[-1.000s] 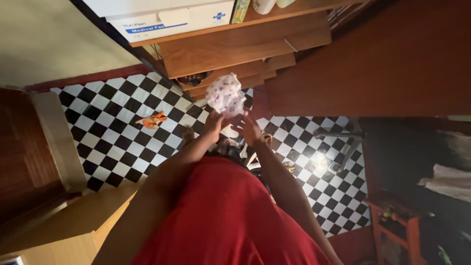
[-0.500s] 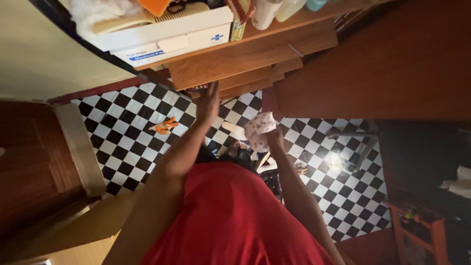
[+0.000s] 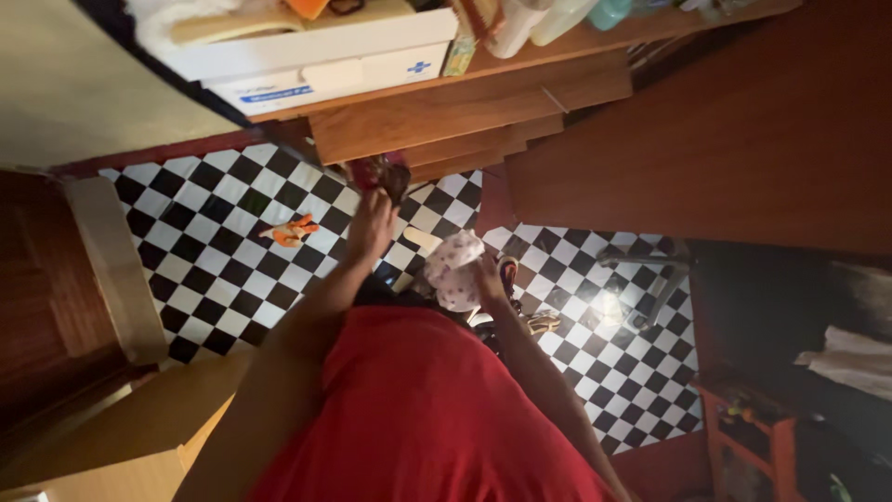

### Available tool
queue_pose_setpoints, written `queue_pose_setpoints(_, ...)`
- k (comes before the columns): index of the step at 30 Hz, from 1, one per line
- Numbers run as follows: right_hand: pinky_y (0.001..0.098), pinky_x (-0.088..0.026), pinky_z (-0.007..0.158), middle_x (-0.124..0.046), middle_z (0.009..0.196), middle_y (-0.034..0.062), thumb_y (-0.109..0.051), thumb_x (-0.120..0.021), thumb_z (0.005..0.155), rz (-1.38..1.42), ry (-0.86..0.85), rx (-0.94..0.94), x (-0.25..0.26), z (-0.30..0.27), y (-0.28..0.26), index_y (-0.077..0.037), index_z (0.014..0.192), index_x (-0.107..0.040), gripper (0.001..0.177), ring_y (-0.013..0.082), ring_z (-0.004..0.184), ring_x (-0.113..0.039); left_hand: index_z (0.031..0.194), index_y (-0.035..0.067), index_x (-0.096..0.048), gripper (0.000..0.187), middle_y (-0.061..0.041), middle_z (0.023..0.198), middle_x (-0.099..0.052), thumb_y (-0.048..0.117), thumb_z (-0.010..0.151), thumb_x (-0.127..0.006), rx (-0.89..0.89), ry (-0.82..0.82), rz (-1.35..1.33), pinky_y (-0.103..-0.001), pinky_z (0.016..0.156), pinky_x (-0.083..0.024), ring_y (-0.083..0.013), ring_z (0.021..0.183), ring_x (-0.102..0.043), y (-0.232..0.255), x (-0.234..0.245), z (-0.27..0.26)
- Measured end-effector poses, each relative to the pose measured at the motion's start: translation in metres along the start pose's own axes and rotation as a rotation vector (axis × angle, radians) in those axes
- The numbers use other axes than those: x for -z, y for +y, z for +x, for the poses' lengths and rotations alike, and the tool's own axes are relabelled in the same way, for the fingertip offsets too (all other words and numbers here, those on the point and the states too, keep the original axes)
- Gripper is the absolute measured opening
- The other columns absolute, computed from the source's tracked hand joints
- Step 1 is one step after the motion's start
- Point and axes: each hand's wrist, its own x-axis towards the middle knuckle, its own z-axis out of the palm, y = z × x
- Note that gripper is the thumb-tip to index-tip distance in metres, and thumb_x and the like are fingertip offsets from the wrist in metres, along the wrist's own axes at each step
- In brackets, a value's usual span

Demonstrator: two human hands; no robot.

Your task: The person picks up several shoes from a pile on the floor, wipes them with a cloth, and places them onto a wooden shelf one by one.

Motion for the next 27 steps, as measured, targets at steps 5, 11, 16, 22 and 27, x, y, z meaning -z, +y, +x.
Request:
queue_pose_setpoints(5, 0.0494, -0.05, 0.081, -0.055, 0.12, 0.0144, -0.041, -0.047, 0.097, 0.06, -0.133, -0.241, -0.019, 0.022, -0.005, -0.009, 0.148, -0.041, 0.061, 0.0291, 0.101, -0.057, 0.12, -0.002, -0.058, 0.032, -0.021, 0.12, -0.059, 0.02, 0.1, -0.07, 0.035, -0.079, -0.087, -0.039, 0.08, -0.057, -0.0335, 0.097, -0.067, 0.029, -0.015, -0.05)
queue_pose_setpoints(11, 0.0479, -0.052, 0.087, -0.053, 0.116, 0.0266, -0.037, -0.052, 0.113, -0.014, -0.312, -0.138, -0.033, 0.029, -0.032, 0.014, 0.14, -0.046, 0.058, 0.0337, 0.101, -0.056, 0.119, 0.002, -0.058, 0.029, -0.017, 0.115, -0.06, 0.021, 0.099, -0.066, -0.233, -0.121, -0.3, -0.039, 0.084, -0.056, -0.0302, 0.098, -0.065, 0.056, -0.006, -0.07)
queue_pose_setpoints(16, 0.0414, -0.058, 0.091, -0.069, 0.113, 0.016, -0.042, -0.041, 0.102, -0.357, -0.267, -0.24, -0.046, -0.009, -0.105, -0.003, 0.133, -0.05, 0.05, 0.0284, 0.102, -0.069, 0.123, -0.001, -0.056, 0.04, -0.014, 0.12, -0.059, 0.027, 0.094, -0.061, -0.752, -0.234, 0.243, -0.042, 0.102, -0.056, -0.031, 0.119, -0.064, 0.073, -0.008, -0.065)
queue_pose_setpoints(22, 0.0416, -0.06, 0.081, -0.073, 0.104, 0.0161, -0.032, -0.048, 0.1, -0.241, -0.048, -0.227, -0.026, -0.019, -0.076, 0.004, 0.123, -0.06, 0.044, 0.0287, 0.091, -0.072, 0.134, 0.0, -0.059, 0.043, -0.018, 0.136, -0.057, 0.022, 0.097, -0.054, -0.553, -0.582, -0.342, -0.04, 0.088, -0.055, -0.0324, 0.115, -0.063, 0.077, -0.048, -0.064)
queue_pose_setpoints(27, 0.0404, -0.058, 0.072, -0.07, 0.101, 0.0156, -0.021, -0.062, 0.097, 0.053, 0.177, -0.172, 0.004, -0.035, -0.025, 0.006, 0.125, -0.061, 0.039, 0.0268, 0.084, -0.068, 0.115, 0.008, -0.062, 0.02, -0.013, 0.121, -0.064, 0.019, 0.1, -0.067, -0.409, -0.419, -0.589, -0.036, 0.092, -0.06, -0.0242, 0.106, -0.068, 0.071, -0.053, -0.032)
